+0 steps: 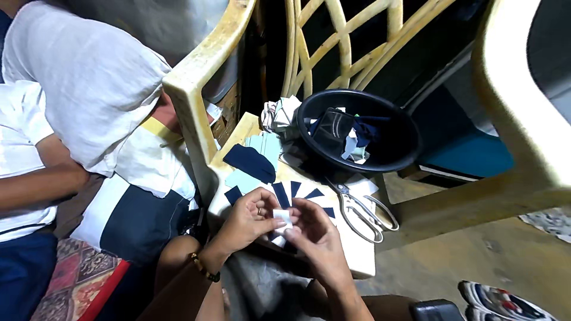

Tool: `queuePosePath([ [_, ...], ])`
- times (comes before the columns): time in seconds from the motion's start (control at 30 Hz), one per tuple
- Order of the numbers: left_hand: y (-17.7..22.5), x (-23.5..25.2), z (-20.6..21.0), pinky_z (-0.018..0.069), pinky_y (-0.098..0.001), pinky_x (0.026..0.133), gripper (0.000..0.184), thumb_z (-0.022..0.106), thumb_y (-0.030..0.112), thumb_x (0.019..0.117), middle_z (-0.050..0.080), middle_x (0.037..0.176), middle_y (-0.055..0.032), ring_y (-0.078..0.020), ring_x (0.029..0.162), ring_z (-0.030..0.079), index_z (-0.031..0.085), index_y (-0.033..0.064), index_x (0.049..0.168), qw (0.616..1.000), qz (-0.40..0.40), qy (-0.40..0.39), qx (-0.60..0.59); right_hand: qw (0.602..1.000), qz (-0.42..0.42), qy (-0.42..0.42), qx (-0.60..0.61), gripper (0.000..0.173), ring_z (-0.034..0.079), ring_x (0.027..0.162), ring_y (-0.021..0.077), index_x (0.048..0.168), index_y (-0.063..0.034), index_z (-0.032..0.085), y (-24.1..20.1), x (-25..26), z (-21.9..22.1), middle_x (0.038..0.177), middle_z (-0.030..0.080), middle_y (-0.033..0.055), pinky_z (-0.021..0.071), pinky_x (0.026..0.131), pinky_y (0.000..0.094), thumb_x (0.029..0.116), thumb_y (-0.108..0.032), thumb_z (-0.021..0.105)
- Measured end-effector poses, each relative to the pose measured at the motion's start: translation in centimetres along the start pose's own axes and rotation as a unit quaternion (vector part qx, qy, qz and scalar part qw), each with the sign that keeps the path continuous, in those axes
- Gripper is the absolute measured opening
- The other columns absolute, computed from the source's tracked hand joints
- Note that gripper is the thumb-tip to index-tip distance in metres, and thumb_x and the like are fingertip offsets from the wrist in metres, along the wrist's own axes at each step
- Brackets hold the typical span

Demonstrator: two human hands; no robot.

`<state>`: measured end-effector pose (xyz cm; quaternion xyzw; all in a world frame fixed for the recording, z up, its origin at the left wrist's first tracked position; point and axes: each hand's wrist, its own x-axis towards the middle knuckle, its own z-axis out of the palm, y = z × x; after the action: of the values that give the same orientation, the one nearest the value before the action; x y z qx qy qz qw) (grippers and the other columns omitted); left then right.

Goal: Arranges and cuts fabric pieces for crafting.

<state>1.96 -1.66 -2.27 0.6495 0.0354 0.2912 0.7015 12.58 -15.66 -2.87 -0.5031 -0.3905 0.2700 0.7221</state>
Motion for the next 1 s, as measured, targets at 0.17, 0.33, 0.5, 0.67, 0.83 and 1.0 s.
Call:
queuePosePath([
  [0.17,0.1,-0.1,0.1,0.0555,-0.0165,0.071,0.034,0.071,-0.011,0.0809,0.071,0.086,0.0051,0.0009,0.075,0.066,0.054,0.0019,0.108,0.998,-0.017,-0.038,0.046,0.998,-0.011,0.009,-0.060,0.048,0.067,0.086,0.0026,0.126,0.0103,0.055,0.4,-0.1,0.2,0.101,0.070,-0.0003,0.0576,0.077,0.0182,0.0856,-0.006,0.075],
  [0.33,0.2,-0.3,0.4,0.0560,-0.0160,0.071,0.031,0.070,-0.011,0.0807,0.071,0.086,0.0041,0.0013,0.074,0.066,0.058,-0.0021,0.108,0.998,-0.013,-0.008,0.065,0.997,-0.010,0.024,-0.073,0.039,0.071,0.085,0.0027,0.121,0.0092,0.059,0.0,-0.2,0.4,0.099,0.074,0.0000,0.0599,0.078,0.0188,0.0854,0.000,0.073],
  [0.5,0.2,-0.2,0.4,0.0573,-0.0172,0.072,0.030,0.073,-0.010,0.0812,0.073,0.088,0.0052,0.0004,0.077,0.068,0.061,-0.0004,0.107,0.998,0.002,0.038,0.046,0.997,0.014,0.026,-0.075,0.043,0.070,0.078,0.0019,0.122,0.0067,0.059,-0.2,-0.1,0.2,0.094,0.073,-0.0024,0.0592,0.072,0.0177,0.0802,0.008,0.071],
  [0.67,0.2,-0.1,0.4,0.0594,-0.0209,0.078,0.029,0.072,-0.013,0.0797,0.073,0.089,0.0031,-0.0032,0.082,0.070,0.062,0.0020,0.103,0.998,0.013,0.062,0.020,0.997,-0.005,0.019,-0.078,0.037,0.068,0.076,0.0024,0.117,0.0056,0.062,-0.4,0.2,-0.7,0.088,0.073,-0.0033,0.0574,0.071,0.0177,0.0807,0.008,0.071],
  [0.83,0.2,-0.1,0.4,0.0603,-0.0224,0.078,0.029,0.074,-0.011,0.0818,0.075,0.089,0.0030,-0.0049,0.082,0.072,0.062,0.0055,0.102,0.997,0.019,0.078,0.000,0.992,-0.013,-0.012,-0.127,0.037,0.064,0.071,-0.0024,0.112,0.0006,0.067,-0.5,0.3,-1.6,0.081,0.069,-0.0108,0.0551,0.068,0.0148,0.0763,0.002,0.078],
  [1.0,-0.2,-0.1,0.4,0.0602,-0.0219,0.077,0.035,0.077,-0.014,0.0759,0.074,0.087,0.0034,-0.0047,0.081,0.071,0.063,0.0061,0.100,0.997,0.048,0.067,-0.010,0.978,0.023,-0.094,-0.184,0.042,0.058,0.069,-0.0069,0.115,-0.0003,0.068,-0.9,0.1,-1.7,0.078,0.064,-0.0117,0.0497,0.064,0.0101,0.0756,-0.008,0.080],
])
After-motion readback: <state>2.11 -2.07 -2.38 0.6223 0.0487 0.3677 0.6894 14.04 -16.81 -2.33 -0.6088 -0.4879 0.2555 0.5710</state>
